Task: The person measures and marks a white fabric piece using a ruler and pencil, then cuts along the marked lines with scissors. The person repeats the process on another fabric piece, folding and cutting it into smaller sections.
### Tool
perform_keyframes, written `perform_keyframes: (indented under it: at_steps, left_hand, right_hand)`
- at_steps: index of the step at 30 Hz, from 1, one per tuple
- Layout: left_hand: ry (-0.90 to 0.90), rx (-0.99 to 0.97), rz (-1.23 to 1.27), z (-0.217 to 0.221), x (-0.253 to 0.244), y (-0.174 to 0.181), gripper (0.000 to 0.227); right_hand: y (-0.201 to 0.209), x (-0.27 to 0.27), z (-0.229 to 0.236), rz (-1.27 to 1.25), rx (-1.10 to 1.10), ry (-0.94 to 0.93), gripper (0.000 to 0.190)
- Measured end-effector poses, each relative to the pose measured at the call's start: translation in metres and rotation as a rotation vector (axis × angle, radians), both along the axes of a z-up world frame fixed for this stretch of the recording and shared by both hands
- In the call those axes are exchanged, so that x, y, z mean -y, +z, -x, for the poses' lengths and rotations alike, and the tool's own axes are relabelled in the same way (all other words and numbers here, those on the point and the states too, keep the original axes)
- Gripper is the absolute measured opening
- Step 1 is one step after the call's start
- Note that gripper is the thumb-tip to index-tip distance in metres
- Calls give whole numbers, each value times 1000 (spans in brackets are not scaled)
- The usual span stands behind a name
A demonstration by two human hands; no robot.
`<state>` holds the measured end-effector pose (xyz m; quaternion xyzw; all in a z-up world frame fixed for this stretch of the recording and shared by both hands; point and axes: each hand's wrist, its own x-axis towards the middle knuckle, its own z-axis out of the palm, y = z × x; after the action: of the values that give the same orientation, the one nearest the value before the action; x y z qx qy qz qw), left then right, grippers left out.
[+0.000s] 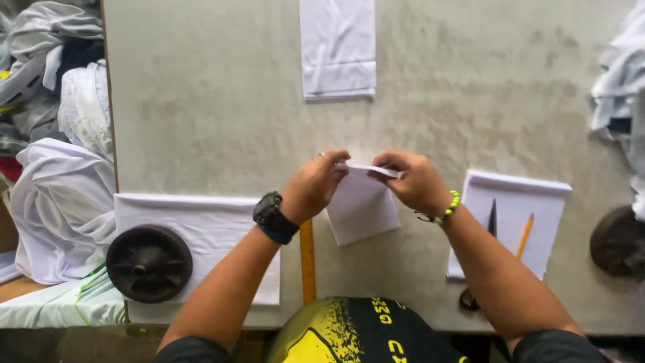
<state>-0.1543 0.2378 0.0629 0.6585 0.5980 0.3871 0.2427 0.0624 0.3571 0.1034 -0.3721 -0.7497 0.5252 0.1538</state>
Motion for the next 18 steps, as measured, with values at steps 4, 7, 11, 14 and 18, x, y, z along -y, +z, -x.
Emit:
perform_keyframes:
  at_steps: [4,7,11,14,18]
  left_hand:
    - [-32,-72,-77,51,-59,28,31]
    - [-69,-138,-132,83,-100,34,35]
    - [-82,-208,-149,114,-145,34,36]
    - [-109,-156,-135,125,-170,54,31]
    - [-121,-73,-129,143,-210,65,28]
  right_hand:
    - [18,-51,39,-112,-50,32,18]
    - [12,-89,60,-192,-83,37,18]
    - [16,-129,86,-237,-130,27,17]
    - [19,-151,99,-278,-135,61,14]
    - [16,-191,114,-579,-61,146,12]
